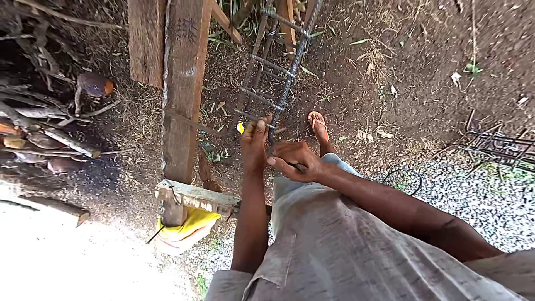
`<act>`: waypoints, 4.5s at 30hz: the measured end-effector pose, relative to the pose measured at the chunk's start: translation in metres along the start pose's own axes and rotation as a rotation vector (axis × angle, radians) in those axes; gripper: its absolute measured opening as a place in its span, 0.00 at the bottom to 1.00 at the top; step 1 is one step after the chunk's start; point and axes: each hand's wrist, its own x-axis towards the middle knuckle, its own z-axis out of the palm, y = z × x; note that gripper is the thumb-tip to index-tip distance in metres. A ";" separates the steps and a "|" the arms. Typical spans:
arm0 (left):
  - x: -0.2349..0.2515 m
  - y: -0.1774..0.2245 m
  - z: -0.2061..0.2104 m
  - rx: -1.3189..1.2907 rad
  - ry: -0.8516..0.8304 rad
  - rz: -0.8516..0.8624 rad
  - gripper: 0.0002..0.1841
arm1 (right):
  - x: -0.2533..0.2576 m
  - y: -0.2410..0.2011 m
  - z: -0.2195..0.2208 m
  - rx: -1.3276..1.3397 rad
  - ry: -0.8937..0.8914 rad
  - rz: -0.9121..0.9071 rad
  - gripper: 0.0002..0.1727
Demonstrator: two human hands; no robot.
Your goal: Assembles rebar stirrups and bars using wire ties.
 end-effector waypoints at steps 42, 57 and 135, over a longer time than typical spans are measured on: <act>-0.007 -0.014 0.021 -0.059 0.124 0.014 0.16 | 0.049 -0.014 -0.004 -0.123 -0.192 0.243 0.28; -0.038 -0.026 0.006 -0.200 0.077 0.030 0.30 | 0.067 -0.015 -0.005 -0.194 -0.268 0.202 0.22; 0.022 0.006 0.072 -0.642 0.684 -0.088 0.24 | 0.238 0.068 0.074 0.235 -1.324 0.530 0.17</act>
